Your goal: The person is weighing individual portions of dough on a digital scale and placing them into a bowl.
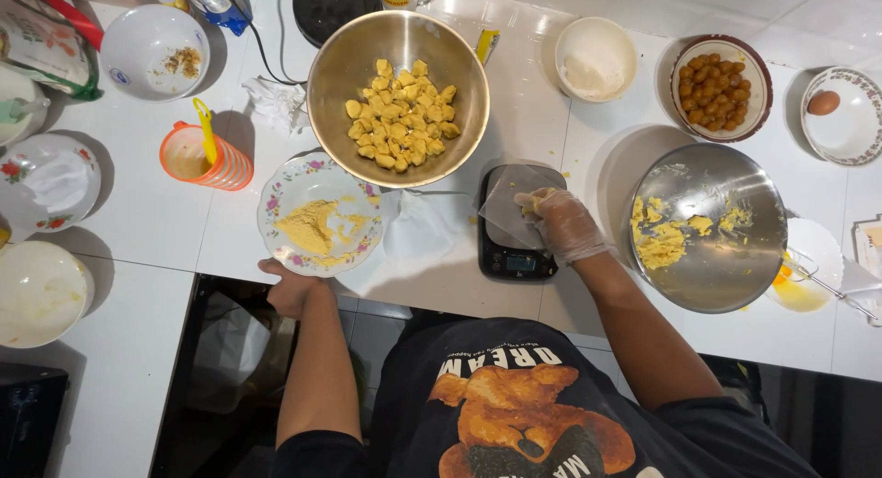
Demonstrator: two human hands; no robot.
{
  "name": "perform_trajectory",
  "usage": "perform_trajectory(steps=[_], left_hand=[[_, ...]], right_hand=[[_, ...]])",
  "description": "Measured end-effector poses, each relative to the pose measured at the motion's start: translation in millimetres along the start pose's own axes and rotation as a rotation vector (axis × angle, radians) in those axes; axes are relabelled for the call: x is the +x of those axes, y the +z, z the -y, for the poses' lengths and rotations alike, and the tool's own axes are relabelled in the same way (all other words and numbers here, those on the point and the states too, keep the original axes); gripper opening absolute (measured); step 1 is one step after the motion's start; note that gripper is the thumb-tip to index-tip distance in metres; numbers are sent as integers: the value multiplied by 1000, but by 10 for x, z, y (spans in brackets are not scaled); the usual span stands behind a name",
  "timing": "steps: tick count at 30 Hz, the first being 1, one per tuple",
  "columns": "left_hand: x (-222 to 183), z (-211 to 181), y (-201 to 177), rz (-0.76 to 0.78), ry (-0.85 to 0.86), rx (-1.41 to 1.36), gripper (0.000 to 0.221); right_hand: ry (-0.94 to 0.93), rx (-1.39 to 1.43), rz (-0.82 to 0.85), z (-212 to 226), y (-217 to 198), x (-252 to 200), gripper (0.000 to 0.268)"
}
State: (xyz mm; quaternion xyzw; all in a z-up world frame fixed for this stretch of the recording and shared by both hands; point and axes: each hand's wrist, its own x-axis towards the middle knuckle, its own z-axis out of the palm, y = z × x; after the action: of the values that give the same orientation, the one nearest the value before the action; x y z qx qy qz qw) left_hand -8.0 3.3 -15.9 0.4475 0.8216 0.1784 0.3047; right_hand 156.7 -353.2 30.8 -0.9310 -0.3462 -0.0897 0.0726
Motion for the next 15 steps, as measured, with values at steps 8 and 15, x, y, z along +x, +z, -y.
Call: perform_trajectory(steps=[8, 15], left_hand=[[-40, -16, -4, -14, 8, 18, 80], [-29, -17, 11, 22, 11, 5, 81]], right_hand=[[652, 837, 192, -405, -434, -34, 19], [1253, 1770, -107, 238, -938, 608, 29]])
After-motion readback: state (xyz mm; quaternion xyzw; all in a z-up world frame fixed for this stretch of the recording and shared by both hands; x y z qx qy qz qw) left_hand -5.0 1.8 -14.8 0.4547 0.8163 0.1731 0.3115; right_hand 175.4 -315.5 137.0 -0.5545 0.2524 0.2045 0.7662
